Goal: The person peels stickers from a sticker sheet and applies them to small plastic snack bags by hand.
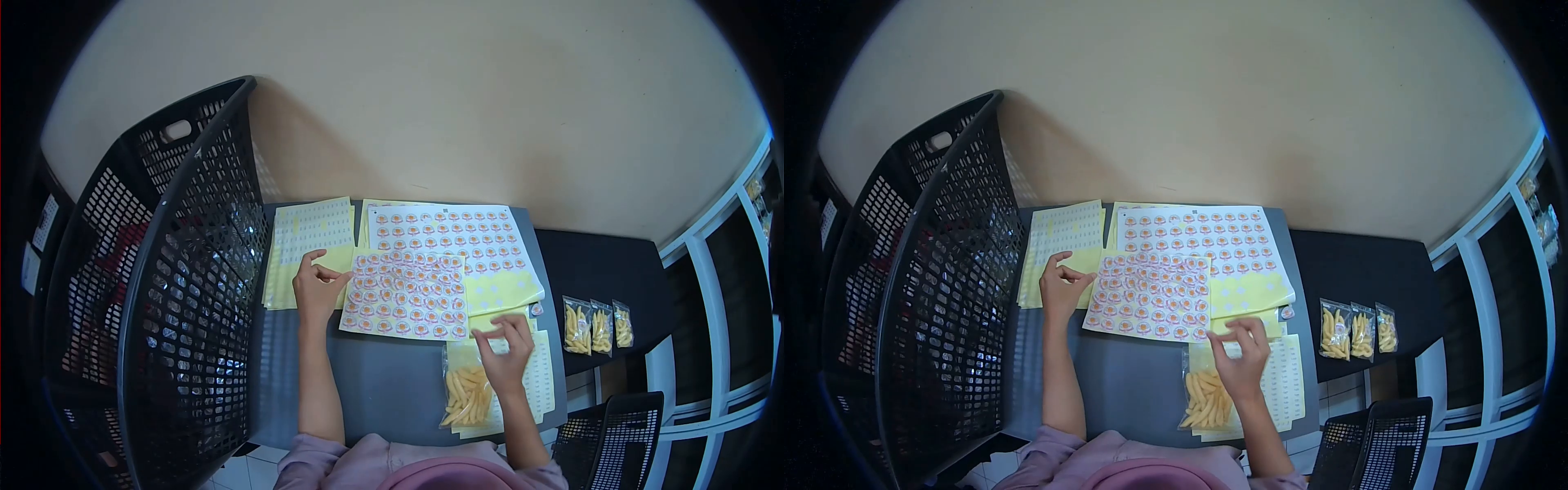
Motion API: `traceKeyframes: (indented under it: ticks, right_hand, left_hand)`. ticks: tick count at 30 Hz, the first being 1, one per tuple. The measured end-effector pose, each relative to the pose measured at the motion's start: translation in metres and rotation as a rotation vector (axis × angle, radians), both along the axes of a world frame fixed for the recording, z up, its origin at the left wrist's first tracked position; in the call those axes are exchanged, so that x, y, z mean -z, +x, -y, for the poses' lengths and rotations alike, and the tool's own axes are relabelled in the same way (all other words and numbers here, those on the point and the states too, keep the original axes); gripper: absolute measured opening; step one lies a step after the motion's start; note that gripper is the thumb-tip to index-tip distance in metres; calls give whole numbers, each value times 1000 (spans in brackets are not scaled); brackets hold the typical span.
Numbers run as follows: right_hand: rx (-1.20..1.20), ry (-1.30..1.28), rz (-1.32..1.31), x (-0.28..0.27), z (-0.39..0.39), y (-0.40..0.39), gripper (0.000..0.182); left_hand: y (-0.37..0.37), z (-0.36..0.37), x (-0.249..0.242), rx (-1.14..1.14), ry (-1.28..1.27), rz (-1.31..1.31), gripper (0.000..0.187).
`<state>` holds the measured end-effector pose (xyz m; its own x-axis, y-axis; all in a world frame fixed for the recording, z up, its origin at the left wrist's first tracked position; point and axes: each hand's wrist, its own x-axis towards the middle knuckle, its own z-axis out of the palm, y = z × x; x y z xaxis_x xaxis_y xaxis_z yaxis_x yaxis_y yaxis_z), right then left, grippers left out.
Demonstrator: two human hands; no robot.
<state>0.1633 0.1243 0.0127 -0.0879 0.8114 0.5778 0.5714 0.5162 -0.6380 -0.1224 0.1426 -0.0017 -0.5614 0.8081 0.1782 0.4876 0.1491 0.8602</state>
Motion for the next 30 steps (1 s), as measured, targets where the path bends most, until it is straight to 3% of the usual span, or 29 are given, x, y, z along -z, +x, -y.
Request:
traceKeyframes:
  ticks: [4,9,12,14,18,20,23,27,30]
  right_hand:
    - [-197,-31,-19,-7,-50,-41,9]
    - [-339,-167,54,12,-109,-85,8]
    - [-392,-282,174,8,-125,-112,11]
    - [-289,-467,374,8,-131,-124,16]
    - [-377,-341,237,38,-146,-127,15]
    - [-253,-87,343,41,-146,-126,15]
    - [-270,-200,568,39,-148,-124,22]
    - [-327,-243,468,46,-150,-126,26]
    - [-385,-438,305,48,-153,-127,26]
  left_hand:
    - [-4,-2,8,-117,18,-57,47]
    - [-16,-7,41,-46,-54,63,51]
    - [-12,-5,29,43,-183,155,55]
    - [-8,-4,28,76,-187,136,53]
    - [-1,-4,24,108,-227,133,53]
    - [0,-3,21,104,-256,137,54]
    - [0,-4,24,141,-242,161,54]
    - [1,-4,21,179,-247,235,57]
    - [-3,-6,30,194,-223,252,62]
